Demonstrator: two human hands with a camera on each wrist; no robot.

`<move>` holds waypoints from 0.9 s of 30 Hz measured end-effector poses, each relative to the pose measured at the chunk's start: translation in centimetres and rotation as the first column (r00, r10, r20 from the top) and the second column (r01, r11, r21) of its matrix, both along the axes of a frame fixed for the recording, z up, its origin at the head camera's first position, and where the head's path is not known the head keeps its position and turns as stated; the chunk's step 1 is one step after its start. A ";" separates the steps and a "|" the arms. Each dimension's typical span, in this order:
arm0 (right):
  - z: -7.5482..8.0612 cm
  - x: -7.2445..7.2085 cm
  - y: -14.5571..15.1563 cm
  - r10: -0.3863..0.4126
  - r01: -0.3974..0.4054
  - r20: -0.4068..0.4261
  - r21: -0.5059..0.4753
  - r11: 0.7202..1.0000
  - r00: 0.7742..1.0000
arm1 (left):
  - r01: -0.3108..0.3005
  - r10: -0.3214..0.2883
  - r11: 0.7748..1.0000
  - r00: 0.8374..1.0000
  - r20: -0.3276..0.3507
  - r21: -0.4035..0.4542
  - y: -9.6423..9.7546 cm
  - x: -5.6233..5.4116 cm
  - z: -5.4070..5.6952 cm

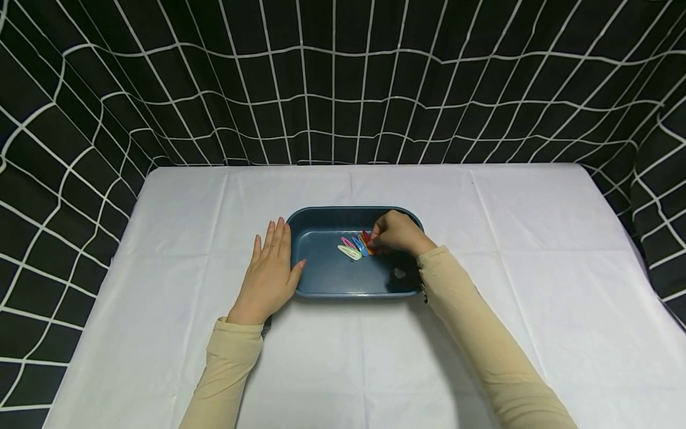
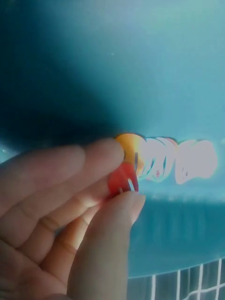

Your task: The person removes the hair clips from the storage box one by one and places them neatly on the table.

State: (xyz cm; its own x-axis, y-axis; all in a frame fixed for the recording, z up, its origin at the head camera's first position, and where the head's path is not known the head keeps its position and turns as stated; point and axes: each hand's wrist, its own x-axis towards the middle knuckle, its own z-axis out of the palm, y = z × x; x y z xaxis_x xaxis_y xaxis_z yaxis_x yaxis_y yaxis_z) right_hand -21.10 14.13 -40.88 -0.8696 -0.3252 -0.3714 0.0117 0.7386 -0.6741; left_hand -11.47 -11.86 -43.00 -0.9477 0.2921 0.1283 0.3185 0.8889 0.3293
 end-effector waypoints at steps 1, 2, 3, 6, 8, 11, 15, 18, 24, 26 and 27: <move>0.0 0.0 0.0 0.002 -0.002 0.001 -0.019 1.000 1.000 | 0.000 0.000 1.000 1.000 -0.002 0.002 0.0 0.0 0.0; 0.1 -0.1 0.1 0.003 -0.003 0.004 -0.036 0.999 1.000 | -0.001 0.001 1.000 1.000 -0.003 0.003 0.0 0.0 0.0; 0.2 -0.1 0.1 0.004 -0.004 0.008 -0.057 0.998 1.000 | -0.002 0.002 1.000 1.000 -0.005 0.004 0.0 0.0 0.0; 0.4 -0.1 0.2 0.020 -0.019 0.010 -0.102 0.995 1.000 | -0.002 0.003 1.000 1.000 -0.008 0.006 0.0 0.0 -0.1; 0.6 -0.1 0.4 0.022 -0.021 0.005 -0.122 0.992 1.000 | -0.004 0.004 1.000 1.000 -0.008 0.004 0.0 0.0 -0.1; 0.9 -0.1 0.5 0.013 -0.013 0.001 -0.160 0.987 1.000 | -0.007 0.007 1.000 1.000 -0.007 0.004 0.0 -0.1 -0.2; 1.2 0.0 0.9 -0.020 0.026 0.030 -0.238 0.971 0.999 | -0.008 0.008 1.000 1.000 -0.005 0.009 0.0 -0.2 -0.2; 1.4 0.2 1.3 -0.037 0.049 0.045 -0.293 0.955 0.998 | -0.007 0.007 1.000 1.000 0.000 0.011 0.0 -0.1 -0.1; 2.0 0.9 2.4 -0.066 0.068 0.018 -0.367 0.928 0.998 | 0.000 0.000 1.000 1.000 0.001 0.005 0.0 -0.1 -0.1; 2.1 1.0 2.9 -0.081 0.076 0.004 -0.385 0.920 0.997 | 0.003 -0.003 1.000 1.000 0.001 0.005 0.0 0.0 -0.1; 2.1 1.0 3.2 -0.093 0.086 0.003 -0.396 0.914 0.996 | 0.004 -0.004 1.000 1.000 0.003 0.007 0.0 0.0 -0.1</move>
State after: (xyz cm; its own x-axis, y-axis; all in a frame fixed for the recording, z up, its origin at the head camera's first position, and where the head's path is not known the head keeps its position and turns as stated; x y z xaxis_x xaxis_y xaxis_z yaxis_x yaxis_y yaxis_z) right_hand -20.06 17.33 -38.75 -0.9067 -0.3632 -0.2145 0.0524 0.4077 -0.9116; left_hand -11.51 -11.87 -43.11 -0.9470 0.2951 0.1273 0.3211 0.8853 0.3363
